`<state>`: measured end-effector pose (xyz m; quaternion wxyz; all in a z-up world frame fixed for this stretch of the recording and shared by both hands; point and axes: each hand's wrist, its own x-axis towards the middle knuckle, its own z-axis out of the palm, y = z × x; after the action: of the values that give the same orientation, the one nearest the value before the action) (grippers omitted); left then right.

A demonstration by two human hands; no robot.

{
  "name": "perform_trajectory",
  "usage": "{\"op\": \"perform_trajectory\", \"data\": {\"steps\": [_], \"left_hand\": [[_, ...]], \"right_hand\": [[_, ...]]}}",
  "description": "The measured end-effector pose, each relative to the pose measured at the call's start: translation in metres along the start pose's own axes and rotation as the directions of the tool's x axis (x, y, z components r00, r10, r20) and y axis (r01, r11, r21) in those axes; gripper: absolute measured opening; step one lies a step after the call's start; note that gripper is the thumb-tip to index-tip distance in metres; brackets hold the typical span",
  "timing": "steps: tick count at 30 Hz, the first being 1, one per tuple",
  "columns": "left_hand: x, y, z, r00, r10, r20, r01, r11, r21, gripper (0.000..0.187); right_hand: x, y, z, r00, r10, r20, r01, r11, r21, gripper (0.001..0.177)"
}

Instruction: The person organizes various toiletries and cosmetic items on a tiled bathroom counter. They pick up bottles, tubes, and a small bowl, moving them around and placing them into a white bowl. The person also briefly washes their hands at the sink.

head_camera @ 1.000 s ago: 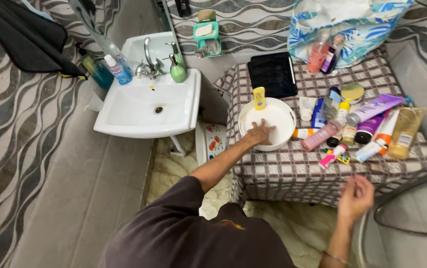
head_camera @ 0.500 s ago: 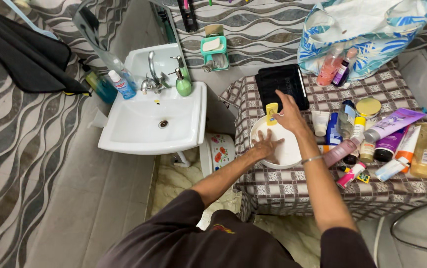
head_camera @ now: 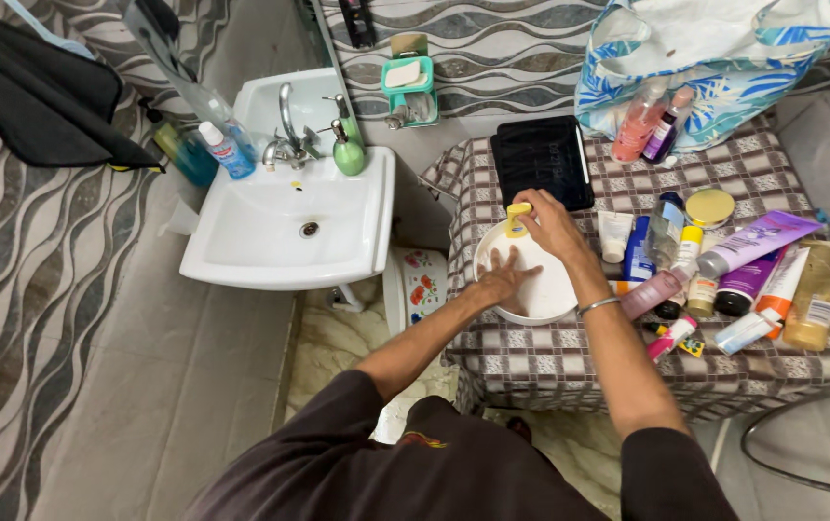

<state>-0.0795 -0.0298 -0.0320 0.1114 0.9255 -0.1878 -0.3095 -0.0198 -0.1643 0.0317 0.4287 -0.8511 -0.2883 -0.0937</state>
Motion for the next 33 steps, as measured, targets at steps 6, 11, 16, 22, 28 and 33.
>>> {"op": "perform_trajectory", "data": {"steps": [6, 11, 16, 22, 28, 33], "left_hand": [[0.004, -0.004, -0.004, 0.999, -0.03, -0.034, 0.029, 0.999, -0.041, 0.116], [0.01, -0.038, -0.003, 0.829, -0.083, -0.553, -0.134, 0.931, -0.34, 0.059], [0.011, -0.039, -0.018, 0.597, -0.215, -0.772, -0.298, 0.835, -0.463, 0.049], [0.011, -0.015, -0.022, 0.547, -0.243, -0.801, -0.366, 0.791, -0.49, 0.045], [0.006, 0.084, 0.0, 0.665, -0.025, -0.746, -0.482, 0.748, -0.455, 0.037], [0.029, 0.147, 0.019, 0.759, 0.31, -0.573, -0.511, 0.829, -0.229, 0.048]], "right_hand": [[-0.004, 0.005, -0.022, 1.0, 0.001, 0.008, -0.002, 0.996, 0.09, 0.048], [-0.034, 0.035, -0.082, 0.969, 0.09, -0.228, -0.082, 0.996, 0.046, 0.05], [-0.076, 0.082, -0.167, 0.815, 0.393, -0.426, -0.483, 0.867, -0.124, 0.042], [-0.106, 0.07, -0.201, 0.765, 0.581, -0.277, -0.643, 0.716, -0.273, 0.044], [-0.148, 0.024, -0.191, 0.571, 0.806, -0.157, -0.818, 0.54, -0.199, 0.047], [-0.174, 0.01, -0.178, 0.585, 0.78, -0.224, -0.794, 0.606, 0.036, 0.054]]}}
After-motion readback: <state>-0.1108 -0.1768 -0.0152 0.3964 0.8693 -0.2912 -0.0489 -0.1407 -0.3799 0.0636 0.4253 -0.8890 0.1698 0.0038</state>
